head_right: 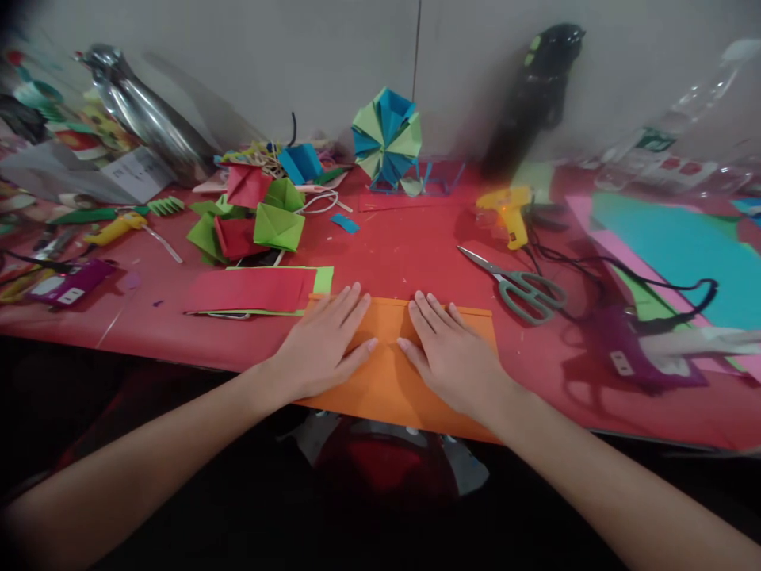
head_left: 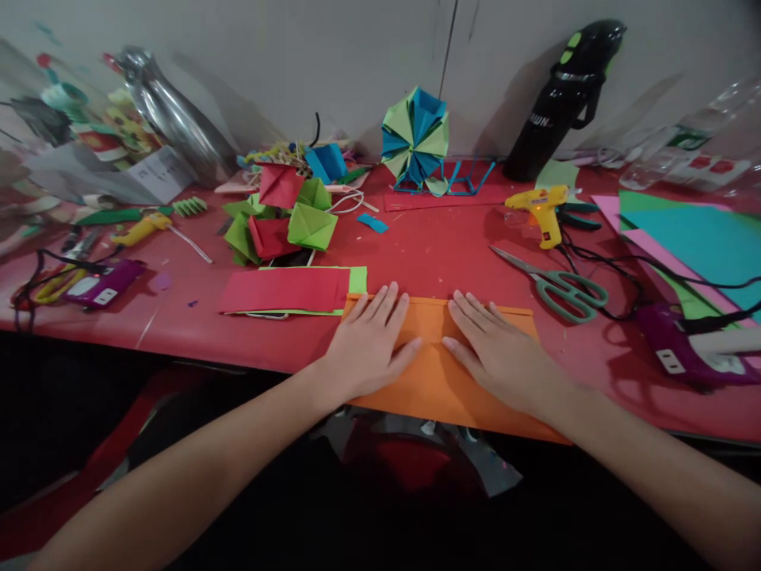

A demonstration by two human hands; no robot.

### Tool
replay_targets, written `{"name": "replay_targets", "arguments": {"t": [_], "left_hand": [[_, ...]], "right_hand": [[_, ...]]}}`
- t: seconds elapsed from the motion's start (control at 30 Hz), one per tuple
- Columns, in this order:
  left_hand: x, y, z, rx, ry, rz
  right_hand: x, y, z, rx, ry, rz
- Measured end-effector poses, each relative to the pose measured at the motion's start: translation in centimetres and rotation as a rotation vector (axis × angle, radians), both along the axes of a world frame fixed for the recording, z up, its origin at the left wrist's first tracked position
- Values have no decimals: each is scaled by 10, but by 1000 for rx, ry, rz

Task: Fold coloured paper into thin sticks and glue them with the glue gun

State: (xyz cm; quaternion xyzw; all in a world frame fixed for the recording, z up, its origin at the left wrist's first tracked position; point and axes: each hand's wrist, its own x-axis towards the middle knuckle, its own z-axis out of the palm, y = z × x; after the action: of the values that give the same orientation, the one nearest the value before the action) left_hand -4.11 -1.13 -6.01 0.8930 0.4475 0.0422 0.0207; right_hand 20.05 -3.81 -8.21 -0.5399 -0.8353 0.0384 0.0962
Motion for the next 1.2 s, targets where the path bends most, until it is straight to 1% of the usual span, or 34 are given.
{"name": "replay_targets", "arguments": {"t": [0.1,0.33,0.47,0.6,0.7,0.8,0.9,0.97,1.07,1.13,1.2], "left_hand": [[-17,3,3,-11,41,21],[-58,16,7,-56,61,-55],[-68,22,9,-77,63,-67],[-64,27,12,-19,37,-82],[-55,32,16,35,9,-90],[-43,40,22,47,61,-63],[-35,51,28,-15,80,-37],[-33,61,29,-72,-4,-48],[-32,72,29,-143,-155,-85],[-30,76,29,-186,-201,-92],[-26,78,30,-214,-205,-83]], "right_hand": [[-1,0,0,-1,6,-2],[1,0,0,-16,-10,1],[2,-2,-2,-7,13,9],[2,0,-1,-2,32,5],[4,5,2,48,71,0],[9,15,7,80,137,-57],[13,28,14,79,168,-103],[14,36,17,74,185,-95],[14,47,21,42,265,-56],[14,51,22,0,335,-42],[15,54,22,-66,398,-53]]}}
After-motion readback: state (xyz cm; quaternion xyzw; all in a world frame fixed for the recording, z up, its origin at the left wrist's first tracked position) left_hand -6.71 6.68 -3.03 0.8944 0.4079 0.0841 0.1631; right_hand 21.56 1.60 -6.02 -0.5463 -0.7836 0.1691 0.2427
